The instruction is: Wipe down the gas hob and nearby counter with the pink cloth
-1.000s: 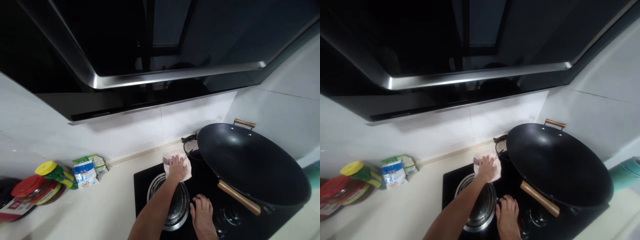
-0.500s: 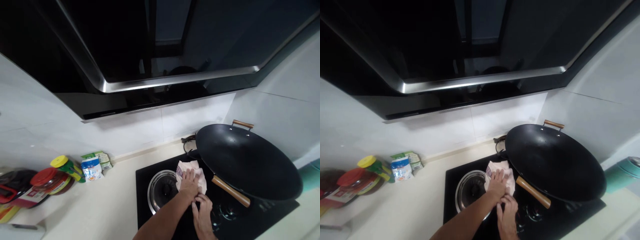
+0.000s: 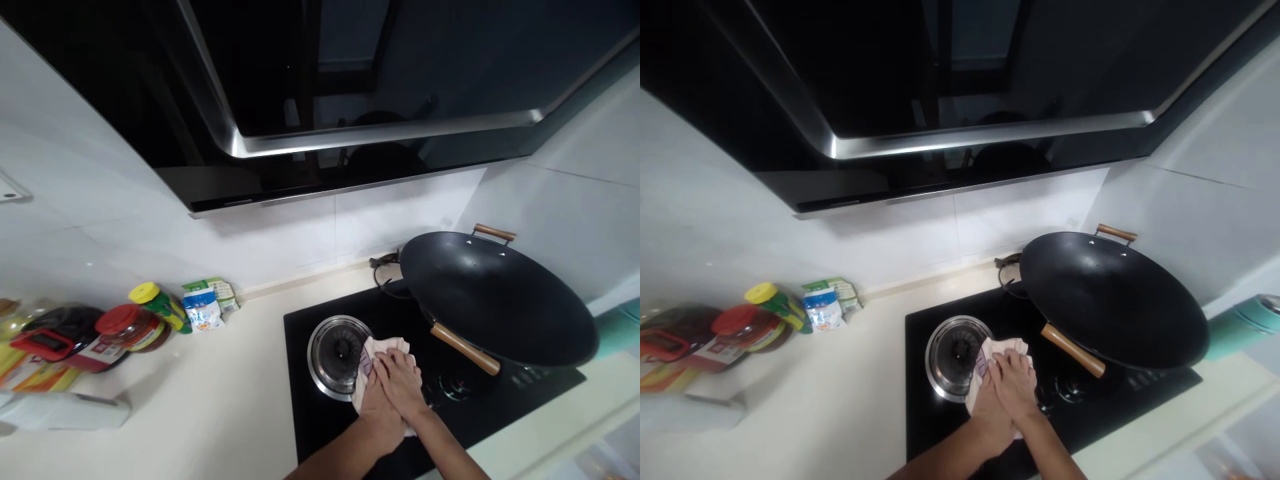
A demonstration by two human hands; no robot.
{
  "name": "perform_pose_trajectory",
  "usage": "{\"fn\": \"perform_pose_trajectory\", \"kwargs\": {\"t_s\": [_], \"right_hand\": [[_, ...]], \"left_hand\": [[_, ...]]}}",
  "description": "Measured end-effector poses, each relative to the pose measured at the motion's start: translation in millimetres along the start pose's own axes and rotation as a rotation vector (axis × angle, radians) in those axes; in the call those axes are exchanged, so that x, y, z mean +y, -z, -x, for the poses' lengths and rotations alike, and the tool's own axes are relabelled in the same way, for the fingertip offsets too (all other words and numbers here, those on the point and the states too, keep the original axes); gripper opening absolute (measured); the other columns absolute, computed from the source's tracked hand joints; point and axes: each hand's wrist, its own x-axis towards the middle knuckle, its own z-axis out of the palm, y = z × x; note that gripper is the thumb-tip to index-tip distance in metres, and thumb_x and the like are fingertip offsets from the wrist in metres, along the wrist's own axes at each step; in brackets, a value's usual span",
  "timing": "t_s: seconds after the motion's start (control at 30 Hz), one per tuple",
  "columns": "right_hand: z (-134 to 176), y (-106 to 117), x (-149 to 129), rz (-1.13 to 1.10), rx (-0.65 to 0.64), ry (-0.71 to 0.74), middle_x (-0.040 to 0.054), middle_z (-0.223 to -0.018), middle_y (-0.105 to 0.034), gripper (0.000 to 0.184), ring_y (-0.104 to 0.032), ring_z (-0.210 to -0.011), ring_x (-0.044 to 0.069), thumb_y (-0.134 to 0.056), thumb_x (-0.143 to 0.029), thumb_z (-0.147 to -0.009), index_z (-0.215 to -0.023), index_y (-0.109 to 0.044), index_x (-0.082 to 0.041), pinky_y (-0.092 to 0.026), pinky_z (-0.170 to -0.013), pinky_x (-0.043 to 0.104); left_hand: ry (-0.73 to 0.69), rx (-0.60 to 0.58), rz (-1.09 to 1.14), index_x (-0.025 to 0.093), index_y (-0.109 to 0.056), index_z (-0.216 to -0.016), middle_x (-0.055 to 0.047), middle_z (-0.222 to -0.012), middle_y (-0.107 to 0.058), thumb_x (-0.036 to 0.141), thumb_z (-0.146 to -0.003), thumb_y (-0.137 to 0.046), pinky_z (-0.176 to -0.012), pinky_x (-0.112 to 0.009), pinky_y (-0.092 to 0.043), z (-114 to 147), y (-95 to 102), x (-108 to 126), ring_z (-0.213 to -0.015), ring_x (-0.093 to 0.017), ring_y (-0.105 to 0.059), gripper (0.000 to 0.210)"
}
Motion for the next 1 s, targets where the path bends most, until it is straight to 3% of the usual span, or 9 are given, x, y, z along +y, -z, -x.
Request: {"fn": "perform_pose_trajectory", "kwargs": {"t_s": [0.13,0.27,0.43,0.5,0.6,0.67,0.77,0.9,1.0], "right_hand": [[38.9,4.0,-13.6,-0.083,-0.092,-0.001,0.0063,-0.133,-0.062,0.049,-0.056,-0.113,0.028,-0.033,-0.057,-0.105,-0.122,-0.074,-0.034,-0.047,-0.096,0.048],[86.2,5.0,-37.9,-0.126,-0.191,0.033,0.0055,-0.141,-0.060,0.048,-0.054,-0.124,0.031,-0.035,-0.059,-0.104,-0.126,-0.072,-0.038,-0.047,-0.101,0.050],[131.0,-10.5,-81.1,-0.100,-0.414,0.143,0.0100,-0.161,-0.046,0.061,-0.041,-0.145,0.040,-0.052,-0.065,-0.095,-0.148,-0.058,-0.035,-0.035,-0.115,0.061],[139.1,-22.9,-97.0,-0.078,-0.531,0.174,0.0132,-0.168,-0.036,0.080,-0.030,-0.151,0.047,-0.065,-0.068,-0.085,-0.155,-0.050,-0.031,-0.025,-0.119,0.067],[138.8,-40.7,-119.7,-0.098,-0.595,0.246,0.0138,-0.171,-0.027,0.100,-0.018,-0.154,0.050,-0.077,-0.067,-0.071,-0.158,-0.044,-0.031,-0.013,-0.121,0.070],[130.2,-47.7,-137.5,-0.142,-0.552,0.302,0.0120,-0.169,-0.031,0.093,-0.020,-0.153,0.047,-0.079,-0.061,-0.072,-0.154,-0.047,-0.032,-0.011,-0.122,0.067],[108.1,-49.8,-168.7,-0.207,-0.446,0.357,0.0102,-0.159,-0.043,0.069,-0.030,-0.147,0.040,-0.076,-0.043,-0.076,-0.140,-0.058,-0.029,-0.016,-0.123,0.059],[83.5,-49.1,-197.6,-0.313,-0.369,0.379,0.0092,-0.139,-0.057,0.050,-0.044,-0.131,0.033,-0.068,-0.022,-0.071,-0.121,-0.064,-0.023,-0.031,-0.115,0.051],[91.6,-54.8,-195.2,-0.402,-0.332,0.363,0.0084,-0.129,-0.062,0.055,-0.050,-0.124,0.031,-0.060,-0.013,-0.062,-0.116,-0.063,-0.023,-0.035,-0.112,0.052]], "left_hand": [[-0.075,0.015,0.060,0.031,-0.003,-0.166,-0.003,-0.176,-0.014,0.038,-0.099,-0.044,-0.129,-0.054,-0.031,54.4,-7.8,-4.8,-0.161,-0.031,-0.019,0.079],[-0.141,0.130,0.090,0.024,-0.020,-0.165,-0.014,-0.169,-0.035,0.040,-0.094,-0.058,-0.124,-0.057,-0.039,122.8,-29.3,-21.0,-0.159,-0.034,-0.026,0.082],[-0.273,0.169,0.094,0.034,-0.053,-0.149,-0.004,-0.147,-0.064,0.035,-0.099,-0.054,-0.119,-0.044,-0.048,225.0,-23.7,-73.6,-0.148,-0.023,-0.047,0.050],[-0.071,0.288,0.067,0.042,-0.063,-0.136,-0.001,-0.144,-0.066,0.045,-0.097,-0.055,-0.111,-0.040,-0.055,270.3,-6.3,-103.1,-0.140,-0.021,-0.055,0.040],[0.195,0.373,0.009,0.035,-0.051,-0.150,-0.010,-0.153,-0.057,0.041,-0.098,-0.048,-0.113,-0.053,-0.052,329.2,28.3,-150.3,-0.143,-0.030,-0.051,0.052],[0.505,0.425,-0.080,0.030,-0.046,-0.153,-0.011,-0.154,-0.056,0.037,-0.099,-0.042,-0.116,-0.054,-0.048,357.1,49.8,-179.6,-0.144,-0.030,-0.049,0.054],[0.913,0.425,-0.225,0.029,-0.054,-0.146,-0.010,-0.151,-0.057,0.037,-0.101,-0.035,-0.120,-0.054,-0.041,379.5,69.0,-210.3,-0.147,-0.028,-0.044,0.050],[0.985,0.371,-0.285,0.019,-0.057,-0.143,-0.017,-0.157,-0.049,0.047,-0.100,-0.029,-0.123,-0.059,-0.031,383.0,71.8,-220.2,-0.155,-0.034,-0.030,0.058],[0.987,0.298,-0.317,0.013,-0.054,-0.146,-0.021,-0.163,-0.039,0.049,-0.100,-0.024,-0.124,-0.057,-0.028,380.1,70.2,-217.7,-0.157,-0.035,-0.024,0.065]]}}
